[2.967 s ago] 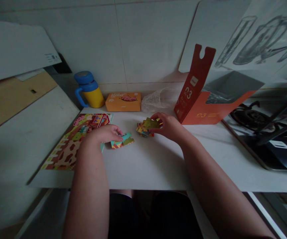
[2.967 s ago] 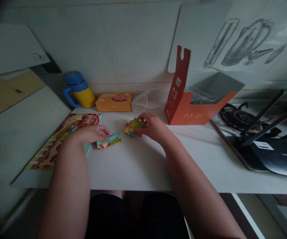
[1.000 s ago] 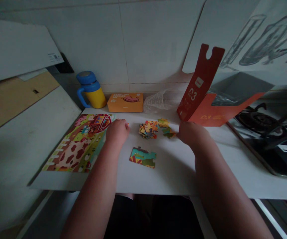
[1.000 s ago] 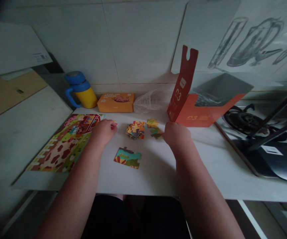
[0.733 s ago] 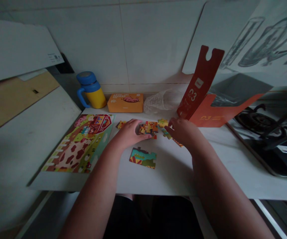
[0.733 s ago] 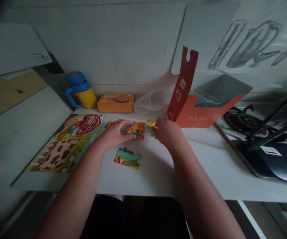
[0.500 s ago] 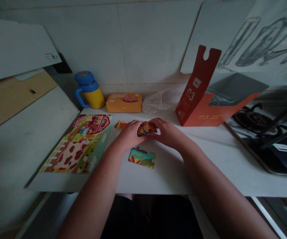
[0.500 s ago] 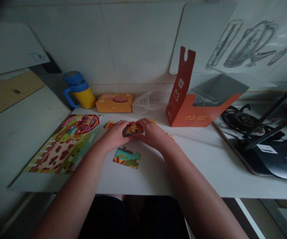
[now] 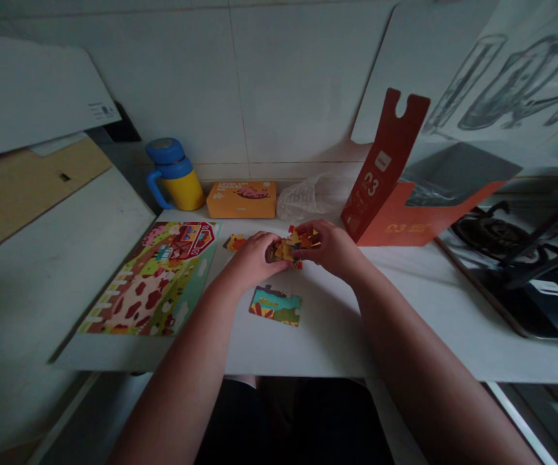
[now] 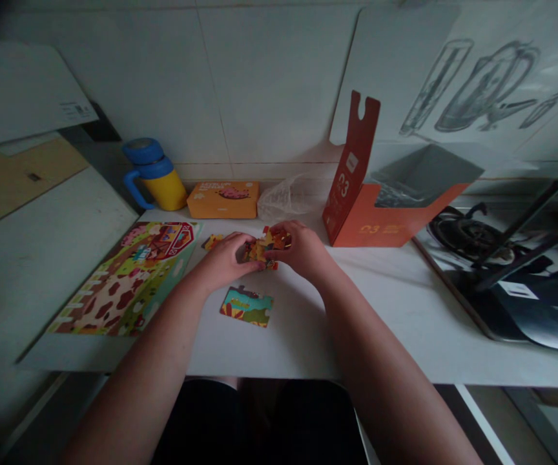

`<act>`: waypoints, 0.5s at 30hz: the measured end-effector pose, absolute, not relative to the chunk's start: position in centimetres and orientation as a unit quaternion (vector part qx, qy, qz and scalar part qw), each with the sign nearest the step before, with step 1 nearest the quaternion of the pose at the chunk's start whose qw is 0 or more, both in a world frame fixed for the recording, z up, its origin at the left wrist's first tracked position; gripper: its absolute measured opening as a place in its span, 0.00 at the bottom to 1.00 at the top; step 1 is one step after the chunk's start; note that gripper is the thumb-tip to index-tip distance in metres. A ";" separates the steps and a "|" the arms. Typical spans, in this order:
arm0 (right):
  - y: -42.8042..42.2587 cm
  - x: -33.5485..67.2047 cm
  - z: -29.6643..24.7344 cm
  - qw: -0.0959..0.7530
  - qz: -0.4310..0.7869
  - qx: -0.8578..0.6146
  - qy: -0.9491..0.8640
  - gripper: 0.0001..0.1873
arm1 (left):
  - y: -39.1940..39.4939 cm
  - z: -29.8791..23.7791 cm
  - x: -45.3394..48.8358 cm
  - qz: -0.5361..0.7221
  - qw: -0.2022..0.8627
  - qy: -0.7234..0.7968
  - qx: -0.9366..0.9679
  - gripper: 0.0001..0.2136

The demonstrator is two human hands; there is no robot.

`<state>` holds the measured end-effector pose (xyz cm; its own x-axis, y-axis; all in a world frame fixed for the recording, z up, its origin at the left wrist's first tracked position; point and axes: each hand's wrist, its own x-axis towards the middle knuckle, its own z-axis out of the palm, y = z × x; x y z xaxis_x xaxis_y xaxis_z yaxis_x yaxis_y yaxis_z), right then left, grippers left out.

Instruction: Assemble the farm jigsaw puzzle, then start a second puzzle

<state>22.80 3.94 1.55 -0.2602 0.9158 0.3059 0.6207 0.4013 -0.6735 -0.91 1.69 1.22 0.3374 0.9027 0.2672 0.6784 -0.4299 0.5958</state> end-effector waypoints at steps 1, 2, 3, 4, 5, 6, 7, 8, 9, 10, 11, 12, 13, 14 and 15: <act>4.1 22.9 1.3 0.350 0.224 -0.502 -0.758 0.26 | 1.7 1.2 -0.9 0.294 0.194 0.497 0.793 0.19; 4.3 22.9 1.1 0.359 0.233 -0.502 -0.752 0.26 | 1.7 1.2 -0.9 0.299 0.195 0.497 0.791 0.18; 4.4 22.9 0.9 0.367 0.242 -0.502 -0.745 0.26 | 1.7 1.2 -1.0 0.304 0.197 0.498 0.788 0.17; 4.6 23.0 0.7 0.376 0.250 -0.502 -0.738 0.26 | 1.8 1.2 -1.0 0.309 0.201 0.499 0.784 0.15; 4.7 23.0 0.5 0.385 0.255 -0.503 -0.731 0.26 | 1.8 1.1 -1.0 0.314 0.206 0.501 0.780 0.14; 4.7 23.0 0.4 0.394 0.258 -0.505 -0.724 0.26 | 1.9 1.1 -1.0 0.319 0.213 0.503 0.774 0.14; 4.8 23.0 0.3 0.402 0.261 -0.507 -0.717 0.27 | 1.9 1.0 -1.1 0.324 0.222 0.507 0.768 0.13; 4.8 22.9 0.2 0.412 0.265 -0.507 -0.709 0.27 | 2.0 1.0 -1.1 0.328 0.231 0.511 0.760 0.12; 4.8 22.8 0.2 0.422 0.272 -0.506 -0.701 0.28 | 2.0 1.0 -1.1 0.333 0.241 0.517 0.751 0.12; 4.7 22.7 0.1 0.433 0.281 -0.504 -0.692 0.29 | 2.1 0.9 -1.2 0.341 0.250 0.521 0.741 0.12; 4.6 22.5 0.1 0.446 0.292 -0.502 -0.681 0.29 | 2.2 0.9 -1.2 0.352 0.262 0.524 0.730 0.12; 4.6 22.3 0.1 0.461 0.304 -0.499 -0.668 0.30 | 2.3 0.8 -1.2 0.367 0.277 0.524 0.717 0.13; 4.5 22.0 0.1 0.476 0.315 -0.497 -0.654 0.32 | 2.4 0.8 -1.1 0.386 0.297 0.519 0.702 0.13; 4.4 21.7 0.1 0.488 0.322 -0.495 -0.642 0.33 | 2.5 0.7 -1.1 0.408 0.324 0.509 0.685 0.14; 4.3 21.5 0.0 0.493 0.323 -0.495 -0.638 0.34 | 2.5 0.7 -1.0 0.430 0.356 0.495 0.666 0.14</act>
